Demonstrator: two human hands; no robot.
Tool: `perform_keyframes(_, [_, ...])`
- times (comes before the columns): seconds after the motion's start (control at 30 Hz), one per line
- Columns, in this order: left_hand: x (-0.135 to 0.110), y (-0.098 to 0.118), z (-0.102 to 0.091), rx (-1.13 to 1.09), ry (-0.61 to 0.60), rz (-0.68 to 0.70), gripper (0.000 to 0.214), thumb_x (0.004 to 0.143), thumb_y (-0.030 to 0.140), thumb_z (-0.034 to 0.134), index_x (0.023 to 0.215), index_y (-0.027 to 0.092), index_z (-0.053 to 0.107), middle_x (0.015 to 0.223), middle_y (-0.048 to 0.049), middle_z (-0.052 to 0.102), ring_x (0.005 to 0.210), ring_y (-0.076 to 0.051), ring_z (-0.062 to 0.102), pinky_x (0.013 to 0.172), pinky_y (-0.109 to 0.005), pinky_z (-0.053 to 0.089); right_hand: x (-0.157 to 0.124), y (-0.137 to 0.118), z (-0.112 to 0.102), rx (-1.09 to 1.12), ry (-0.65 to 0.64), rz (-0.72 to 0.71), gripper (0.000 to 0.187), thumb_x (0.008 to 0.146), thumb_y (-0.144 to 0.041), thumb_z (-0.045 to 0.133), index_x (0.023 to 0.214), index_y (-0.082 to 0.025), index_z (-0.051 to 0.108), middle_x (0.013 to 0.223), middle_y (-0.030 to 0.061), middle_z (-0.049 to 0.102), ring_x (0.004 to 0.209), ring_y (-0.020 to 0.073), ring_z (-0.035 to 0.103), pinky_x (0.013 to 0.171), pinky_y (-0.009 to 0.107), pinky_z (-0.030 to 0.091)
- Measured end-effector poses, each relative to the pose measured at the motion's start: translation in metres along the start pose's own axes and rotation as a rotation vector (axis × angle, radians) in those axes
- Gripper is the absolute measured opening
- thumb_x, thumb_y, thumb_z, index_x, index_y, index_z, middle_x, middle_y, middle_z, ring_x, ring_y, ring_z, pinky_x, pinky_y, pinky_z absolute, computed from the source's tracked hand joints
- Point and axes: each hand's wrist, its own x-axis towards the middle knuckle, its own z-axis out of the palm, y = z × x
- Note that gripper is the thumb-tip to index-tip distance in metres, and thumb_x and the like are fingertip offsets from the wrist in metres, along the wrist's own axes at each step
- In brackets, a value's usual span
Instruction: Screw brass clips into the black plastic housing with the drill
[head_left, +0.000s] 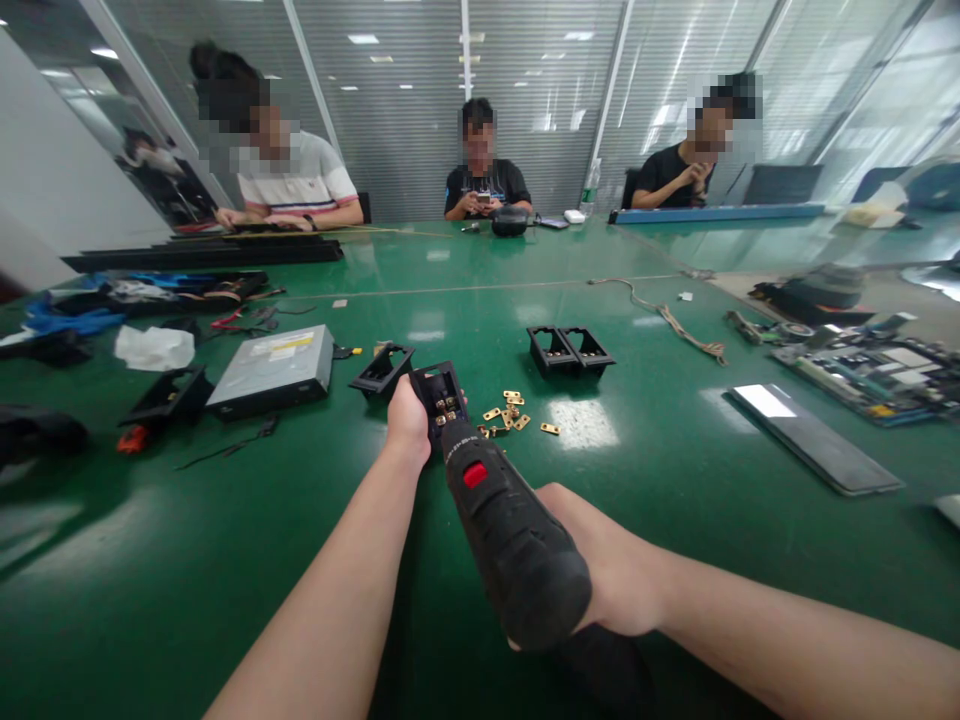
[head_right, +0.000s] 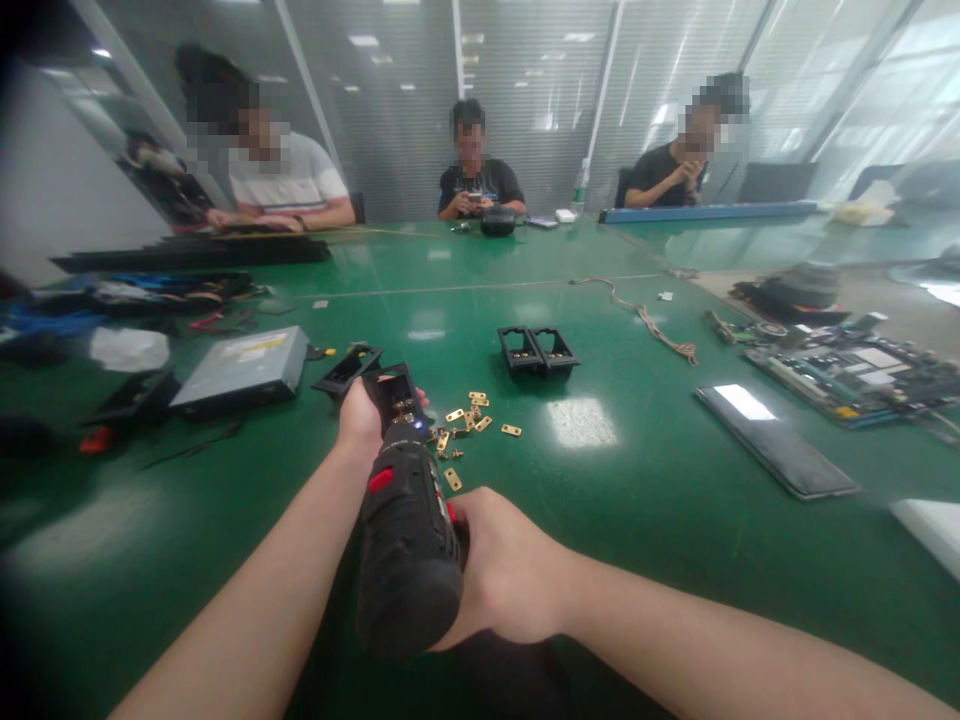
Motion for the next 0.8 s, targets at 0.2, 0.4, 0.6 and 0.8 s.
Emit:
perform_keyframes(0.2, [-0.0013, 0.0014, 0.0018, -0.025, 0.012, -0.015, 0.028, 0.083, 0.036, 0.046, 0.077, 0.017, 0.065, 0.06, -0.0095, 0.066, 0.066, -0.028, 0.072, 0.055, -0.035, 0.058, -0.0003, 0.0014, 0.0003, 0.017, -0.001, -0.025, 0.032, 0.053, -0.024, 0.093, 0.069, -0.012, 0.067, 0.067, 0.0006, 0.063, 0.064, 0.0153, 0.054, 0.063, 0.027, 0.048])
perform_keyframes(0.4, [0.0003, 0.0014, 0.0015, -0.04, 0.02, -0.033, 0.026, 0.083, 0.035, 0.046, 0.079, 0.017, 0.065, 0.058, -0.0079, 0.066, 0.062, -0.028, 0.072, 0.054, -0.035, 0.058, -0.0002, -0.0002, 0.0005, 0.02, 0.007, -0.006, 0.036, 0.051, -0.025, 0.094, 0.073, -0.012, 0.068, 0.07, 0.0014, 0.064, 0.066, 0.0161, 0.054, 0.064, 0.028, 0.049])
perform_keyframes(0.6, [-0.0008, 0.0023, 0.0019, -0.031, 0.023, -0.021, 0.026, 0.083, 0.035, 0.045, 0.08, 0.016, 0.063, 0.059, -0.0077, 0.068, 0.056, -0.025, 0.07, 0.052, -0.033, 0.057, 0.0008, 0.0008, -0.0004, 0.051, 0.002, 0.008, 0.036, 0.049, -0.022, 0.094, 0.071, -0.012, 0.067, 0.068, 0.0018, 0.065, 0.064, 0.0156, 0.055, 0.064, 0.028, 0.05])
perform_keyframes(0.8, [-0.001, 0.0028, 0.003, -0.104, 0.031, -0.069, 0.027, 0.083, 0.034, 0.046, 0.079, 0.016, 0.065, 0.059, -0.0078, 0.068, 0.061, -0.026, 0.072, 0.053, -0.033, 0.058, 0.0002, 0.0026, -0.0011, 0.024, 0.0, -0.004, 0.036, 0.052, -0.02, 0.093, 0.075, -0.011, 0.067, 0.072, 0.0024, 0.065, 0.067, 0.0163, 0.055, 0.064, 0.027, 0.049])
